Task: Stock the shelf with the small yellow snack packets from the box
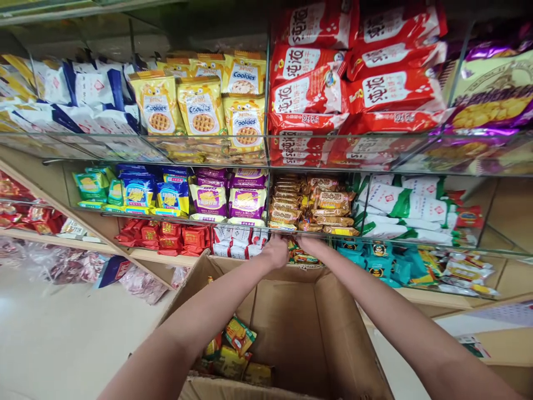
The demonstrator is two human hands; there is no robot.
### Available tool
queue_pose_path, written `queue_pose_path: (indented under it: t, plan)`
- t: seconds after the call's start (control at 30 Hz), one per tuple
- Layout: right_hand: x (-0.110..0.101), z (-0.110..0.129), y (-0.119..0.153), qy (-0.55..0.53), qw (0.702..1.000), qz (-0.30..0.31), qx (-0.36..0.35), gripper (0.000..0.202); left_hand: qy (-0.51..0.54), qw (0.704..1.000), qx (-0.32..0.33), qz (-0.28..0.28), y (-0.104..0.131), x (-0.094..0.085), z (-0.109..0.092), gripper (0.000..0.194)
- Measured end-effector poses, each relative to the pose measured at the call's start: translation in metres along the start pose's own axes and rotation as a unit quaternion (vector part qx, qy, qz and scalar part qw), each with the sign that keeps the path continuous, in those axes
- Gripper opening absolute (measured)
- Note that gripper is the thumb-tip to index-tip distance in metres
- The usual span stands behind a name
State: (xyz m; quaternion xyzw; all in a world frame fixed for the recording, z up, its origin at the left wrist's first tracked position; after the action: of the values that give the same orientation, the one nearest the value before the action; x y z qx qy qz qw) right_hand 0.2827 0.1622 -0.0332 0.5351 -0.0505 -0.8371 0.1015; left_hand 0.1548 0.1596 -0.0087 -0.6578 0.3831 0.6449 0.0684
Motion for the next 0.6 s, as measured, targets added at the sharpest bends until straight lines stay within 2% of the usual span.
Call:
queue_pose_path:
  t: [0.13,0.2,0.3,0.4,0.47,0.6]
  plan:
    - [0.01,-0.002,0.011,0.055,0.998,0.014,0.029,0.032,0.041,0.995,0.067,-0.062,0.04,0.014,0.009,0.048]
    - [0.013,-0.001,0.015,0.071,0.997,0.025,0.032,0.032,0.064,0.991,0.111,-0.048,0.063,0.021,0.014,0.046]
    - [0.014,0.001,0.019,0.108,0.993,0.04,0.032,0.035,0.07,0.984,0.161,0.008,0.099,0.032,0.023,0.041]
    - [0.015,0.002,0.022,0.161,0.986,0.034,0.037,0.042,0.061,0.986,0.152,0.043,0.134,0.045,0.034,0.041]
    - [0.018,0.004,0.023,0.188,0.982,0.02,0.027,0.046,0.063,0.984,0.13,0.101,0.155,0.055,0.04,0.042]
    - [0.026,0.008,0.028,0.234,0.972,0.007,-0.008,0.049,0.108,0.961,0.127,0.222,0.19,0.076,0.038,0.037]
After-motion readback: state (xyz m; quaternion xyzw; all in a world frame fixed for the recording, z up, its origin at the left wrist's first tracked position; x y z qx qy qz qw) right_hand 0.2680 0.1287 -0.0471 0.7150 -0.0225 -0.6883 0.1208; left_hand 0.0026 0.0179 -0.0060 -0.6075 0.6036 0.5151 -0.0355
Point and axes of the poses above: each hand's wrist, its own y-axis away from the middle knuckle, its own x-axis out of the palm, z = x × y, the point moved 3 cm from there along -y, towards the middle knuckle, and after that the axes turned 15 degrees about z, right-handed, at the moved point
